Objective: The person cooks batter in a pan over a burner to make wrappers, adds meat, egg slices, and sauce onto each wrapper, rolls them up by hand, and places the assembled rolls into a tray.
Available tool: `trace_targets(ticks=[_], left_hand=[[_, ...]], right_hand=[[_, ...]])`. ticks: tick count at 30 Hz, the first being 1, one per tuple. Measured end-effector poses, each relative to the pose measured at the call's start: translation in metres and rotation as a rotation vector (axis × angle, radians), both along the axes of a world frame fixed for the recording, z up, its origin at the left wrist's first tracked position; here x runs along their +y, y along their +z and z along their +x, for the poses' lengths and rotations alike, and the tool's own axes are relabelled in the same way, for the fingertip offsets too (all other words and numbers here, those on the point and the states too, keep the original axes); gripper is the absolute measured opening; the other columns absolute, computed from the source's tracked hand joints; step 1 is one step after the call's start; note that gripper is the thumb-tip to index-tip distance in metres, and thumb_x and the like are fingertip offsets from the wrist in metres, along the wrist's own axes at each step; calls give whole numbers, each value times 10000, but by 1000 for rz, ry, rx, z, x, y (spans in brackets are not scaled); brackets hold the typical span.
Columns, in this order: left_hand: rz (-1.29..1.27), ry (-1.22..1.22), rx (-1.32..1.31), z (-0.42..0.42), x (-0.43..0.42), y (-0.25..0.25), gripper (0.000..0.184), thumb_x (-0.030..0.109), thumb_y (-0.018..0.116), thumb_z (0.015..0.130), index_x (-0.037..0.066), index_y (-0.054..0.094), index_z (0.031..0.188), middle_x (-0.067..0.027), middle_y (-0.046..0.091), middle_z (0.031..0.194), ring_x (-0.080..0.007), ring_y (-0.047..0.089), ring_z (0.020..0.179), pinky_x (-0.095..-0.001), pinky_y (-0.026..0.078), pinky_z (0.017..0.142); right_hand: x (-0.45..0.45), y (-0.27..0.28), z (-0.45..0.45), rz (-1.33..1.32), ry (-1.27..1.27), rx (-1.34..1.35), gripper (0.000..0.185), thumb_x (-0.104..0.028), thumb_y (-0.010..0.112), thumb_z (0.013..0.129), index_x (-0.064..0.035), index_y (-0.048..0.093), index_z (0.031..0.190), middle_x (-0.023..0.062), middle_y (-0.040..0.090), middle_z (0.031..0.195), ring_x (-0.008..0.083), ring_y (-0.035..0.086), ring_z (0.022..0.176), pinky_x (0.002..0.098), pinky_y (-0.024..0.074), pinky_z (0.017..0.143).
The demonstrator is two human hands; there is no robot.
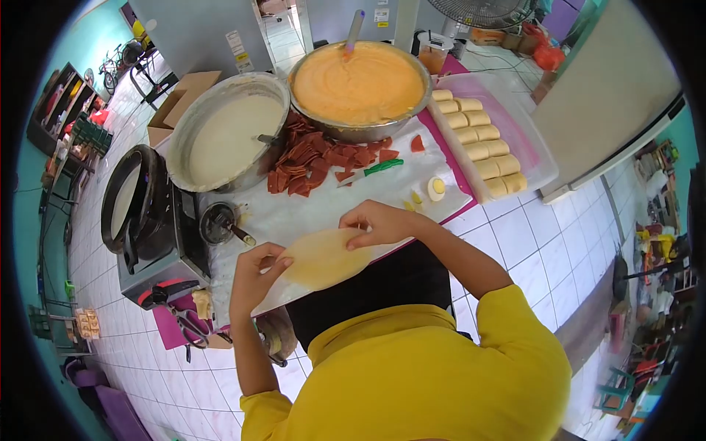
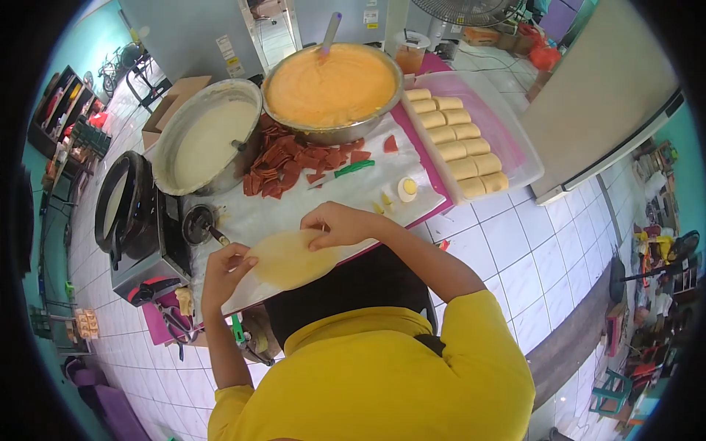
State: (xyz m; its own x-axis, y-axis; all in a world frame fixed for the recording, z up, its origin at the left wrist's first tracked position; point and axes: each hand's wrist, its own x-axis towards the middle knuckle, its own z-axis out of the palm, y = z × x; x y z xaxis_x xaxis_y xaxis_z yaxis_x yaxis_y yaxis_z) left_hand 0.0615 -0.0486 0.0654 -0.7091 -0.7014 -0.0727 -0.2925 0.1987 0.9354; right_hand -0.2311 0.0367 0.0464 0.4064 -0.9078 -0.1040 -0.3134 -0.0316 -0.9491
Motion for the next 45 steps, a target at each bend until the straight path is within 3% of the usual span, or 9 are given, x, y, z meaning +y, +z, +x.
trace_targets(ticks=[2,8,14,18,21,24,28,31,45], left_hand=[[113,-2,17,8,-4,13,103,60,714,884,-27,665,908,-7,674,847,-54,623,783,-228,511,714],[-32,-8,63,-16,-47,55,119,77,721,884,-25,682,928,5,672,835,-46,614,776,-206,486,691],[-743,79,90,-37,-15,41,107,66,722,846,25,702,942,-81,708,859,-189,691,786,-289,529,735],[-749,-212,43,-27,20,-18,171,69,733,801,102,709,968,-80,710,963,-273,681,922,-372,523,860],[-796,-140,32,-28,39,-26,211,81,740,794,117,699,999,-86,706,976,-289,669,951,-392,510,903],[-586,-72,150,-40,42,15,246,6,707,796,77,684,1031,-103,705,1008,-261,681,988,-385,504,912],[66,-318,745,-74,61,99,278,-44,581,877,8,612,1148,-108,686,1000,-210,683,959,-340,503,854],[276,-717,1043,-107,81,141,410,-80,484,818,-13,495,1222,-121,591,1133,-220,649,962,-367,506,802],[393,-984,1164,-103,146,165,472,-91,494,776,52,445,1223,-83,565,1125,-211,589,967,-356,488,843]], right_hand=[[4,5,0,178,44,-375,167,-46,740,842,5,664,982,61,693,908,104,641,883,280,510,834],[-31,33,-20,-139,-154,-424,148,-7,726,845,21,677,981,28,697,920,84,636,866,263,517,785],[-6,36,-29,-647,-409,101,116,41,713,815,-38,722,899,62,720,909,161,673,880,286,517,802],[39,4,-31,-607,-265,340,189,27,700,746,-77,701,903,79,693,948,275,634,950,383,488,867],[71,-8,-37,-624,-402,489,222,17,695,719,-97,685,909,68,679,1000,294,602,1013,413,458,896],[91,-16,-57,-653,-601,652,259,39,690,706,-89,690,931,73,676,1026,296,599,1008,405,461,912],[100,-14,-62,-571,-708,854,287,12,688,674,-103,641,933,46,660,1064,290,567,1045,421,428,896],[96,-12,-57,-561,-685,878,320,12,693,667,-105,626,957,36,660,1082,285,553,1060,414,405,906],[90,-23,-60,-594,-694,926,351,16,720,664,-107,624,978,40,675,1098,272,554,1057,388,389,933]])
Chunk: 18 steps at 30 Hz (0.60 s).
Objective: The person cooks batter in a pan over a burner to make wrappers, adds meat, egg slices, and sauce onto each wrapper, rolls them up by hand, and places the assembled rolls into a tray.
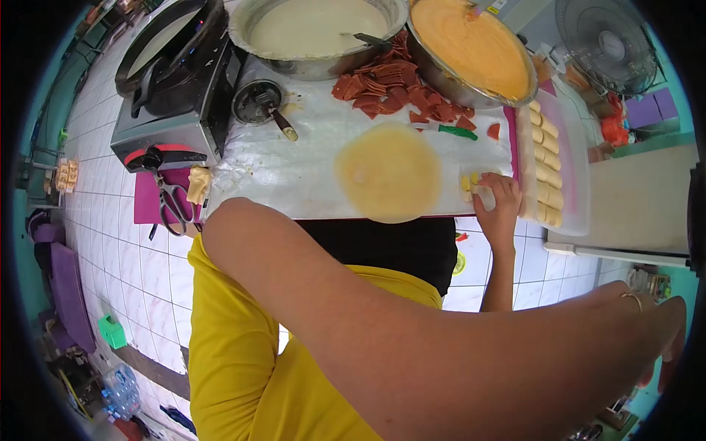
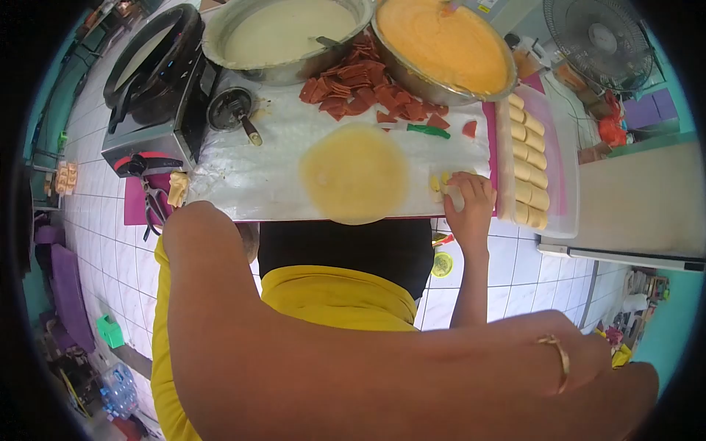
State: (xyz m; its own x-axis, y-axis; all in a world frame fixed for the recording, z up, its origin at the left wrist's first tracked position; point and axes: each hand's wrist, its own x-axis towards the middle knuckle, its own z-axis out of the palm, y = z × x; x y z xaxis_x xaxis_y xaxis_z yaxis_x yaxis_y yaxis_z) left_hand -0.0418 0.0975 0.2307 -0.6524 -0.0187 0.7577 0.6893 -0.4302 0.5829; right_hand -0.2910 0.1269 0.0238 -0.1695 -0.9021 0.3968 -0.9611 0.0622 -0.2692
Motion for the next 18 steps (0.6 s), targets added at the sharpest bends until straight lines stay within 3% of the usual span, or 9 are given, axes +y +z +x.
trace_targets(ticks=[10,16,18], left_hand=[[-1,31,7,-11,-10,-9,488,-67,513,778,70,438,1240,-88,559,1156,-209,567,1004,-364,484,873],[17,39,29,1,-7,-9,498,-53,524,780,82,434,1251,-91,555,1175,-207,554,1026,-369,481,890],[30,96,8,-4,-17,-13,501,-48,527,780,85,432,1254,-92,554,1181,-207,550,1034,-371,480,896]], right_hand=[[1,1,1,34,-25,175,352,-76,728,720,-189,719,1053,-4,681,1080,228,558,1035,399,367,925],[-2,-4,3,12,21,239,284,-105,733,768,-190,734,1038,-37,706,1016,204,581,919,382,359,865],[-1,-7,1,49,-32,149,262,-93,727,776,-168,743,1026,-4,708,1030,209,575,948,397,368,905]])
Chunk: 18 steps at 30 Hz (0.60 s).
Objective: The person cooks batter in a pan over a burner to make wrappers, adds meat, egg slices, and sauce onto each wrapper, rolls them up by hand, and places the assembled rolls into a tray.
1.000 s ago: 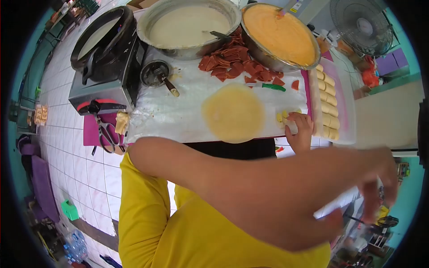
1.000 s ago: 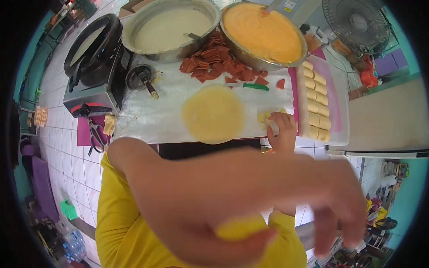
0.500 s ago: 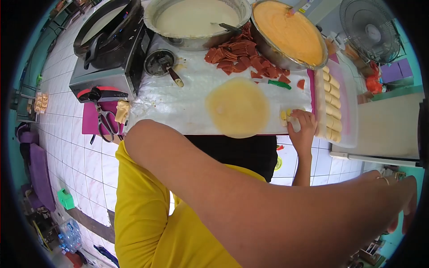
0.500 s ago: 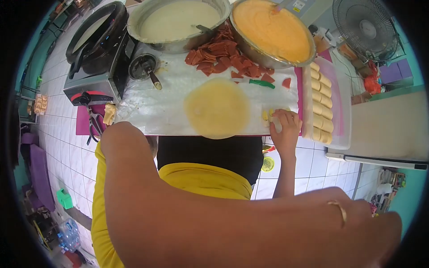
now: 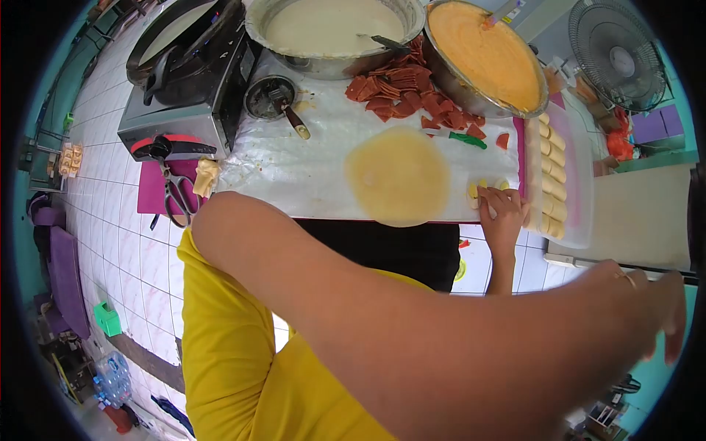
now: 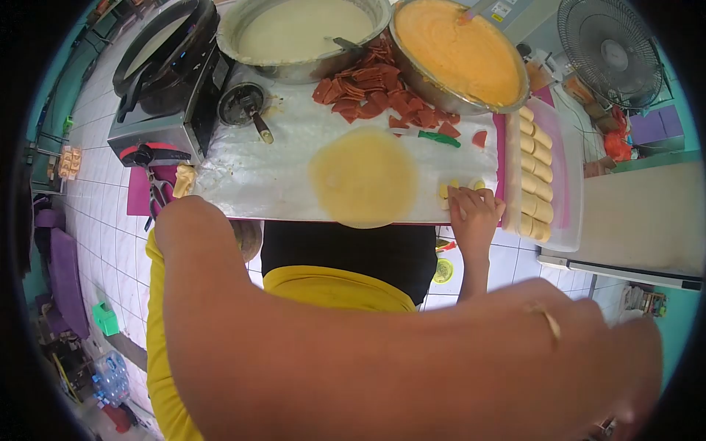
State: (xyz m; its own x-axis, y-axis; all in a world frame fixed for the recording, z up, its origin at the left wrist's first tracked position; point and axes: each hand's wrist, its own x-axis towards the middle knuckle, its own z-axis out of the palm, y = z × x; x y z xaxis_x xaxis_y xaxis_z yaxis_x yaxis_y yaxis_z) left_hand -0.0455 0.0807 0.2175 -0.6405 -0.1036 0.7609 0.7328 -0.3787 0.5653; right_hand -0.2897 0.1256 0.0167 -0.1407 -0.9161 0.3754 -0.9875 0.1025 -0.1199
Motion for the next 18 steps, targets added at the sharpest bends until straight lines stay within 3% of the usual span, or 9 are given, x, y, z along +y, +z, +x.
trace_targets(ticks=[4,8,10,12,14,17,18], left_hand=[[128,228,-162,13,-57,-18,509,-39,535,781,93,430,1261,-94,551,1193,-206,541,1048,-374,479,908],[485,390,-372,42,-110,-70,676,71,619,821,85,379,1454,-122,560,1278,-297,496,1286,-402,371,1085],[508,631,-457,55,-120,-112,536,86,597,868,87,442,1381,-103,576,1233,-275,522,1245,-402,367,1081],[336,958,-677,56,-117,-151,426,58,571,891,77,476,1305,-88,583,1198,-254,551,1180,-409,372,1064],[180,1035,-793,56,-110,-186,362,85,581,889,53,521,1244,-86,594,1167,-247,539,1159,-385,365,1052],[-463,1293,-939,52,-91,-208,311,144,631,877,89,579,1179,-99,591,1176,-300,497,1201,-417,351,1056],[-532,1314,-960,50,-86,-214,310,174,652,866,109,597,1164,-99,577,1205,-318,464,1235,-454,323,1073]], right_hand=[[8,-27,-20,-126,4,-284,224,-43,700,789,-93,737,1005,65,716,1002,223,578,924,400,434,899],[-1,13,5,-160,-2,-309,243,35,672,766,-64,731,980,75,721,969,235,584,886,351,474,831],[-5,16,15,-202,52,-401,277,61,657,745,-79,734,971,62,725,961,249,585,852,353,465,823],[-14,13,29,-157,188,-559,286,68,656,737,-81,734,970,53,724,956,241,582,858,347,467,822],[-25,9,50,-73,318,-710,284,68,656,736,-85,736,962,42,724,954,228,573,868,338,468,814],[-35,-2,78,128,414,-894,268,61,660,739,-93,739,943,39,698,970,215,558,889,327,465,805],[-35,-6,82,196,429,-950,263,58,661,739,-95,740,938,41,685,979,213,554,896,323,464,804]])
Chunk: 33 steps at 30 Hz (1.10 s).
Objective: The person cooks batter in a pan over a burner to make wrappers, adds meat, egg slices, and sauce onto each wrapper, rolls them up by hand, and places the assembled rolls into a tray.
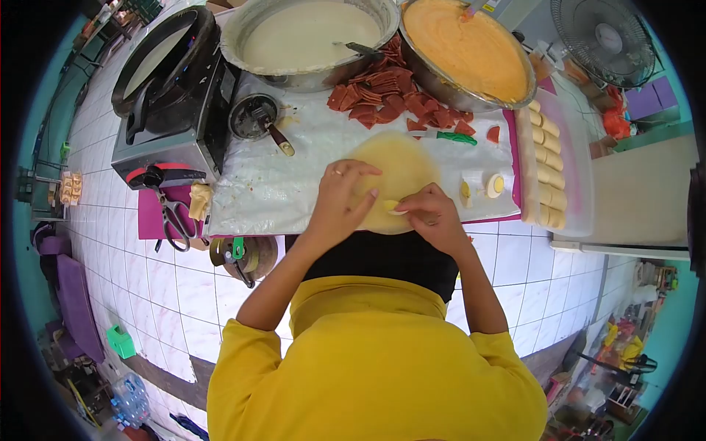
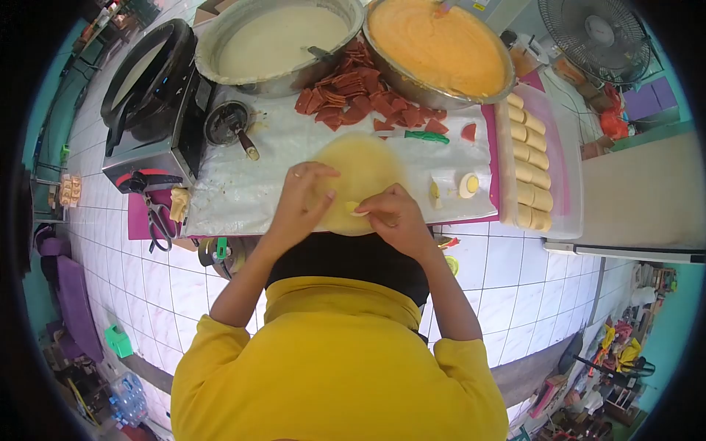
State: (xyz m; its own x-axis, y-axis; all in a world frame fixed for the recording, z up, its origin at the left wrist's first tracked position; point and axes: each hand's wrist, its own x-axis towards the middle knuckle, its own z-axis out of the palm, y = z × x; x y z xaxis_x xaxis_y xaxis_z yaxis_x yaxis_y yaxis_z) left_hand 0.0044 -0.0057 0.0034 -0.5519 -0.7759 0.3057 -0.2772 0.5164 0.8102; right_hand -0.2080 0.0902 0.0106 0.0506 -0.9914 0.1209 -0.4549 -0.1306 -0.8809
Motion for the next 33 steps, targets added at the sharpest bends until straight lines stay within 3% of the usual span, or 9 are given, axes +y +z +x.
trace_targets(ticks=[5,7,11,17,20,23,26,29,33], left_hand=[[-270,28,-326,-7,18,0,365,323,737,804,207,656,1141,-62,492,1354,-363,305,1386,-650,138,1118],[-263,-8,-364,-7,19,-1,396,355,749,786,222,663,1150,-53,466,1381,-360,267,1412,-693,82,1103],[-252,-31,-375,-12,18,1,419,356,790,738,224,689,1122,-37,449,1406,-351,253,1428,-695,62,1114],[-429,127,-285,-28,-39,7,225,257,706,821,165,717,1025,-56,626,1144,-260,555,1151,-549,332,1036],[-404,182,-315,-43,-81,14,182,220,688,833,149,727,996,-61,676,982,-240,633,944,-436,445,889],[-521,149,-271,-64,-107,11,181,225,708,823,117,735,966,-68,679,873,-277,652,900,-396,480,831],[-424,209,-640,-84,-107,22,193,262,726,811,110,734,930,-77,669,887,-261,651,930,-433,465,883],[-573,304,-758,-98,-104,15,220,300,750,787,122,727,914,-80,668,911,-245,662,911,-489,437,940],[-473,319,-674,-101,-107,2,216,283,775,766,125,693,888,-67,667,928,-241,672,873,-531,402,986]], right_hand=[[3,-3,-14,-212,-274,198,254,41,691,732,-86,737,947,71,566,972,225,543,914,320,453,811],[-2,11,-40,-378,-443,267,252,10,719,720,-86,724,953,85,557,974,231,538,905,325,448,801],[-33,45,-101,-506,-739,294,457,-18,755,756,-43,614,1190,75,576,949,203,562,880,326,463,741],[-86,78,-128,-483,-415,512,270,-56,726,828,-29,679,1093,101,616,813,223,590,741,319,479,658],[-104,83,-129,-522,-367,521,144,-44,669,876,-13,706,1012,124,620,782,246,599,691,325,483,654],[-111,91,-135,-514,-387,465,132,-54,634,905,7,706,997,138,639,814,244,612,697,316,484,661],[-99,107,-148,-530,-411,351,168,-88,617,935,21,701,1031,112,667,849,196,628,736,292,489,699],[-73,117,-165,-474,-476,158,209,-127,593,970,27,704,1058,73,686,885,138,629,782,267,492,746],[-57,110,-188,-413,-515,-30,261,-185,574,999,23,705,1085,52,681,894,103,615,809,248,491,769]])
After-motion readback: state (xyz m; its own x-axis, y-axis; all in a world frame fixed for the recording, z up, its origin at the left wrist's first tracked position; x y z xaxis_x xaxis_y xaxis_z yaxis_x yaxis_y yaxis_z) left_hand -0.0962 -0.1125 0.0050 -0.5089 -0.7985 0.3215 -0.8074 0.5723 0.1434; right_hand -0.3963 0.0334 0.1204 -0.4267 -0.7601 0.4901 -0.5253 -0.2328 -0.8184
